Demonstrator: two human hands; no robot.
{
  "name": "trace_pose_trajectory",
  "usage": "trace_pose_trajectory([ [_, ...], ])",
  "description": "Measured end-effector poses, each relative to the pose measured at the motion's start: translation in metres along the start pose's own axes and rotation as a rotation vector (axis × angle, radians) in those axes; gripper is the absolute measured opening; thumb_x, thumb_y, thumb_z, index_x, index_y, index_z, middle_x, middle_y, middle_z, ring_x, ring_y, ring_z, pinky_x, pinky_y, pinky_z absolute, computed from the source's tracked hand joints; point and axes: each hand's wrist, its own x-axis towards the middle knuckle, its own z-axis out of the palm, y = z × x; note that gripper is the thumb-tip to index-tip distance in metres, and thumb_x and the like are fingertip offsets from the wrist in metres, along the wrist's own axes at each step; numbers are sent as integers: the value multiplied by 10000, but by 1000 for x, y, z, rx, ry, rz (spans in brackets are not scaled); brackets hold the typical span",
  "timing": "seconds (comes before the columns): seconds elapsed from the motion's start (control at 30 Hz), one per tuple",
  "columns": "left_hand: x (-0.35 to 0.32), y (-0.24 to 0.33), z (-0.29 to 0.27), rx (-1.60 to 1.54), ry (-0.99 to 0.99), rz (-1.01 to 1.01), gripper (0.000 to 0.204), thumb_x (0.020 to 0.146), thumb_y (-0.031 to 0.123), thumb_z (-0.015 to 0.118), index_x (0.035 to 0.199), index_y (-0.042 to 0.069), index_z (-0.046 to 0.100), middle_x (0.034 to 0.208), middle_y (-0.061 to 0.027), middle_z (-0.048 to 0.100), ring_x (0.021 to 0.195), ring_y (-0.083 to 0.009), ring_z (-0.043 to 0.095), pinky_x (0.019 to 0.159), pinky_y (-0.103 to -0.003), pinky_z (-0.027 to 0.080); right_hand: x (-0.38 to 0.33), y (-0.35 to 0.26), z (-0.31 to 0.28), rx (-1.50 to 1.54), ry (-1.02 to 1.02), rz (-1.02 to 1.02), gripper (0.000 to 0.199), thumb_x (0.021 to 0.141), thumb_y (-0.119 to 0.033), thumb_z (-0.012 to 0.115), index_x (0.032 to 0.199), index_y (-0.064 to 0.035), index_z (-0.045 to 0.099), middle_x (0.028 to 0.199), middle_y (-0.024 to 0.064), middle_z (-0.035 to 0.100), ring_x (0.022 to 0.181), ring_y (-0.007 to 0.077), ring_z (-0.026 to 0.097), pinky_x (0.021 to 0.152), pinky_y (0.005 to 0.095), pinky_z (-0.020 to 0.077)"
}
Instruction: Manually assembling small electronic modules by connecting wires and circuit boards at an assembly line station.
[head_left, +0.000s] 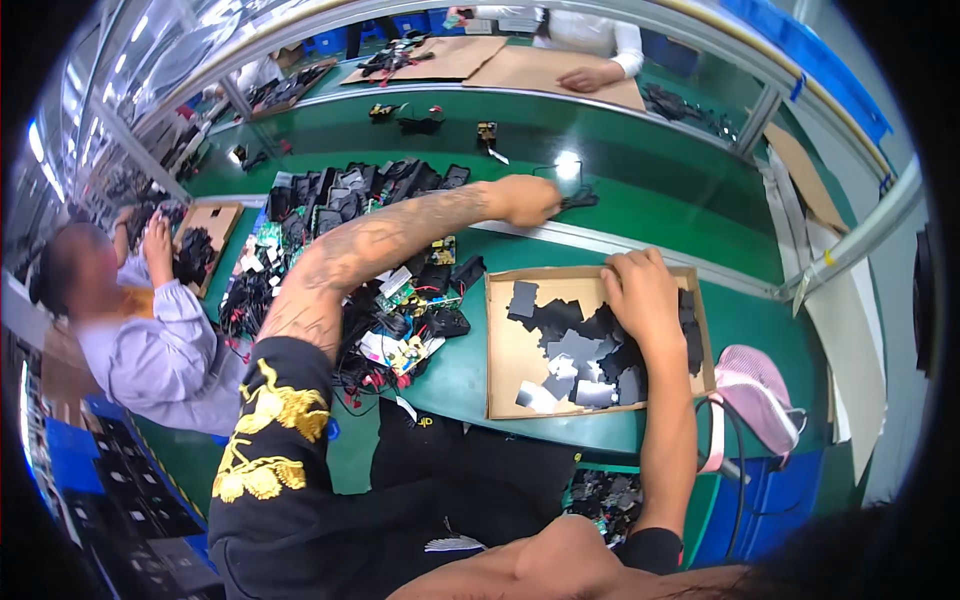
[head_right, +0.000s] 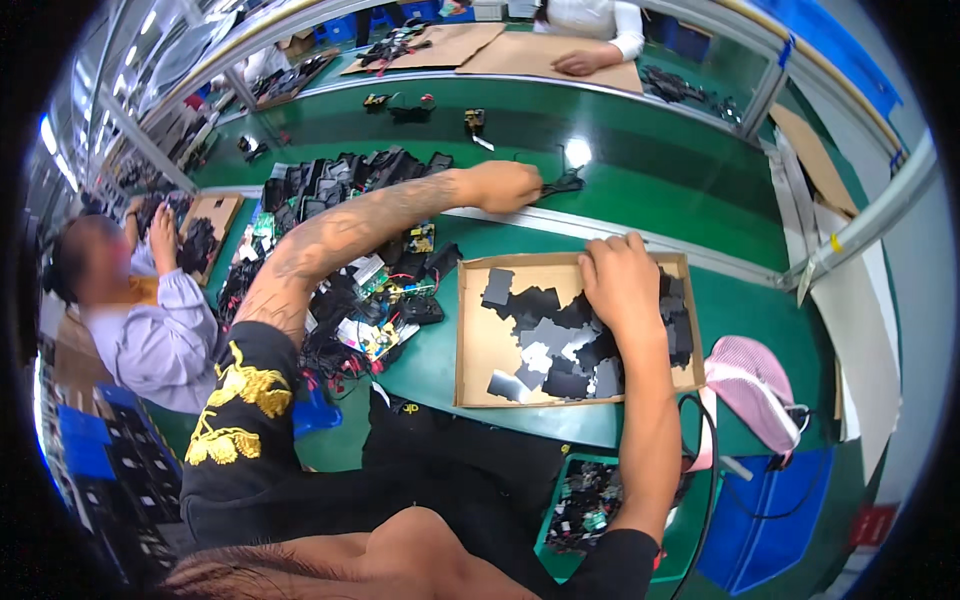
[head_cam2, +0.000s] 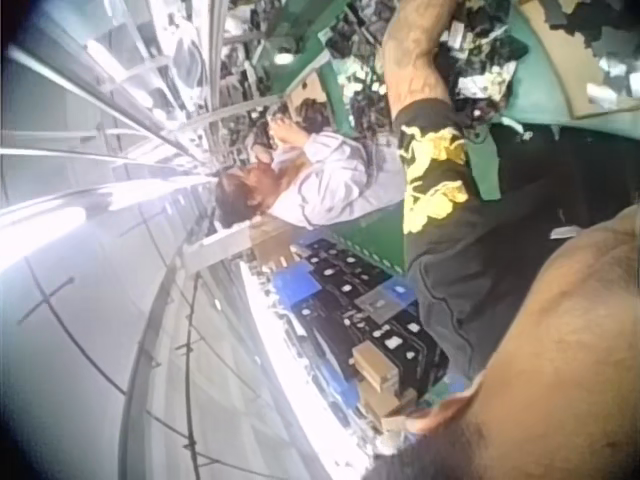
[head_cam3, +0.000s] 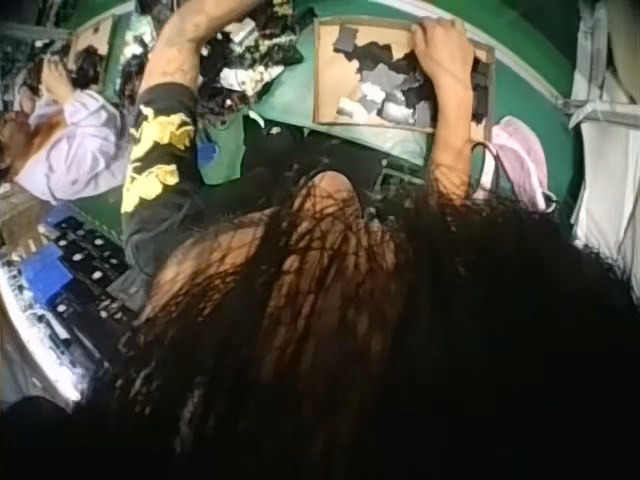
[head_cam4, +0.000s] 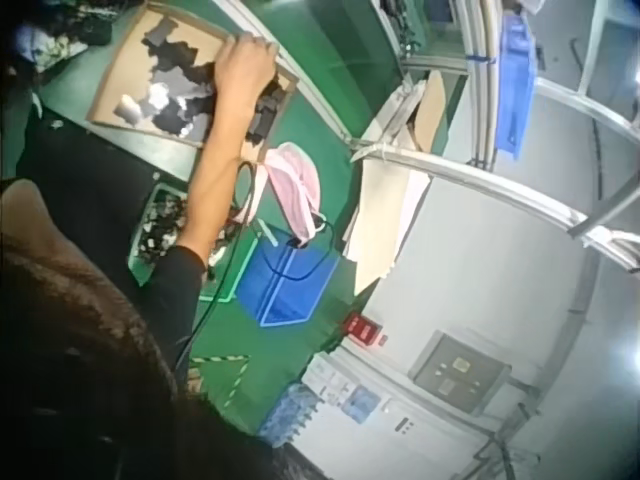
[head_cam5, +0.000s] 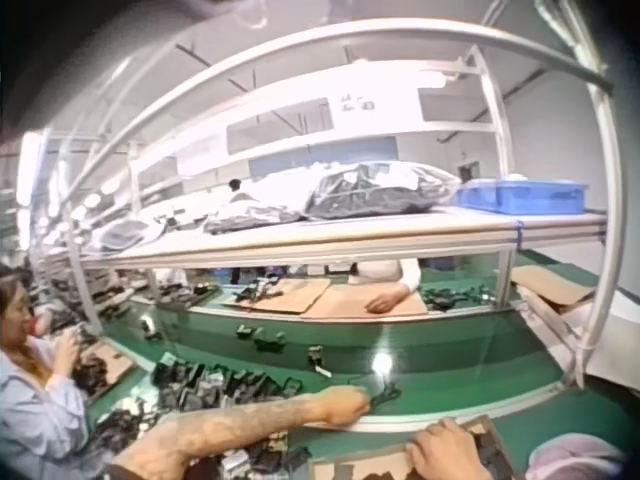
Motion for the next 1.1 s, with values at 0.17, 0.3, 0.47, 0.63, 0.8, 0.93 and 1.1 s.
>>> trace_pose_trajectory([
  [0.17, 33, 2, 0, -57, 264, -146, 400, 975, 262, 599, 1236, -39, 628, 1353, -282, 595, 1310, -465, 532, 1078, -530, 470, 2, -11, 1, 21, -31, -9, 197, 911, -195, 678, 992, -37, 763, 999, 148, 744, 1026, 364, 634, 905, 461, 521],
  [0.3, 19, 15, -30, 69, 10, -202, 372, 982, 264, 585, 1232, -4, 651, 1296, -243, 649, 1212, -422, 624, 1012, -509, 517, 1, -16, -3, 59, -8, -20, 209, 921, -205, 672, 1003, -38, 766, 998, 151, 745, 1036, 364, 636, 919, 459, 514],
  [0.47, -75, 53, -43, -11, 51, 131, 303, 992, 213, 572, 1234, 55, 664, 1167, -178, 714, 1074, -394, 680, 902, -518, 543, -4, -10, -3, -17, -72, 6, 221, 932, -197, 659, 1029, -21, 753, 1027, 163, 739, 1052, 370, 626, 929, 467, 506],
  [0.63, -205, 63, -76, 8, 256, 49, 240, 977, 177, 618, 1177, 56, 673, 1060, -164, 725, 984, -380, 694, 844, -488, 557, 0, -11, -8, 10, -54, -14, 219, 937, -172, 649, 1060, -22, 750, 1069, 161, 732, 1072, 374, 623, 939, 462, 505],
  [0.8, -310, 58, -75, -8, 448, -356, 201, 965, 139, 615, 1127, 37, 678, 1033, -154, 707, 972, -368, 687, 840, -458, 547, 3, -6, -3, 45, -39, -34, 192, 925, -110, 660, 1079, -40, 753, 1048, 152, 727, 1048, 372, 614, 913, 461, 510],
  [0.93, -358, 66, -66, 27, 328, -577, 175, 969, 196, 629, 1002, 32, 682, 947, -153, 678, 944, -367, 664, 833, -458, 524, 1, -12, -3, 23, -73, -8, 202, 929, -111, 655, 1085, -22, 748, 1069, 145, 733, 1081, 363, 622, 943, 455, 503],
  [1.1, -374, 76, -57, 73, 260, -533, 273, 959, 278, 659, 862, 23, 648, 846, -139, 615, 890, -360, 626, 801, -477, 484, 0, -14, -5, 31, -98, 28, 232, 897, -97, 693, 1110, -20, 742, 1062, 150, 733, 1081, 368, 620, 956, 452, 500],
])
